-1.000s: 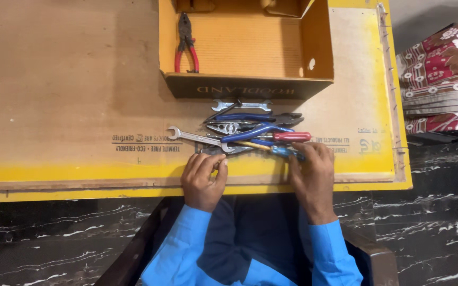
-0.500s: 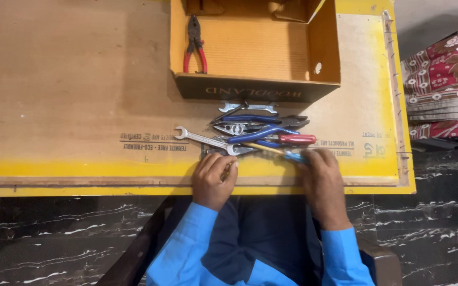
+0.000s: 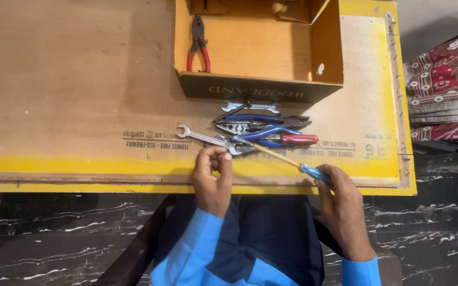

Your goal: The person sits on the floor and organizes a collection of hand tools into a cardboard box. They pick up each tool, briefly inspect it, and place it inside the box one by one.

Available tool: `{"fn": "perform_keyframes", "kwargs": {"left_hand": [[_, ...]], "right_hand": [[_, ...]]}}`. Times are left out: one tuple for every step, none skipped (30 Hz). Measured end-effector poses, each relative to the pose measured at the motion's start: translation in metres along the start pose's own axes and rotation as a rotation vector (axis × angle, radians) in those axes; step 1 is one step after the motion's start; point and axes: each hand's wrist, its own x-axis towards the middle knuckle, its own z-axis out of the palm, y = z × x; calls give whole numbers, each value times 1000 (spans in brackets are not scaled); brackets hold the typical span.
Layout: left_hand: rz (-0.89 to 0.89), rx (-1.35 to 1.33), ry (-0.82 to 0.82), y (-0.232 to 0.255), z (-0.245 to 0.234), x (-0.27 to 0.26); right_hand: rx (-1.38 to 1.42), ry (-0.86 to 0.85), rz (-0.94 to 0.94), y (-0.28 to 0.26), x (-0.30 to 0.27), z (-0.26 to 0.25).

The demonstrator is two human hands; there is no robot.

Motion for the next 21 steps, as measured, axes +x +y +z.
{"fn": "perform_keyframes", "kwargs": {"left_hand": [[-59, -106, -9, 1, -1, 1], [-119, -212, -19, 3, -1, 1], [-179, -318, -28, 4, -2, 2], [-213, -361, -53, 5, -3, 2], [-248, -404, -77, 6, -5, 3], [-281, -447, -102, 6, -7, 5], [-325, -520, -130, 7, -8, 5], [-368, -593, -158, 8, -9, 5], [-411, -667, -186, 9, -11, 6], [-401, -708, -202, 9, -11, 5], [-391, -749, -219, 9, -11, 5], [-380, -790, -234, 9, -12, 5], [-374, -820, -243, 9, -13, 5], [-365, -849, -251, 9, -14, 7], [-357, -878, -260, 9, -14, 8], [-397, -916, -259, 9, -15, 8], [-438, -953, -258, 8, -15, 8], [-478, -991, -257, 8, -15, 8], [-488, -1018, -247, 7, -15, 8], [-502, -1044, -238, 7, -14, 7], [-515, -1071, -228, 6, -14, 6]], "right_hand": [[20, -8, 39, -5, 1, 1], [20, -9, 23, -9, 2, 1], [19, -9, 7, -14, 3, 1], [19, -12, -8, -20, 4, 1], [37, -23, -37, -25, 4, 0], [54, -33, -67, -31, 5, 0], [72, -42, -96, -36, 6, 0], [89, -62, -79, -42, 7, 0], [106, -82, -62, -47, 8, 1], [120, -102, -43, -52, 9, 0], [142, -102, -37, -57, 9, -2], [165, -102, -31, -61, 10, -3], [188, -102, -25, -65, 10, -5], [196, -85, -46, -68, 12, -6], [204, -67, -66, -71, 13, -8], [210, -52, -86, -74, 13, -10], [245, -47, -75, -76, 13, -12], [280, -42, -65, -79, 13, -13], [314, -37, -55, -81, 13, -15], [377, -37, -57, -83, 11, -17], [439, -37, -59, -84, 10, -18]]}}
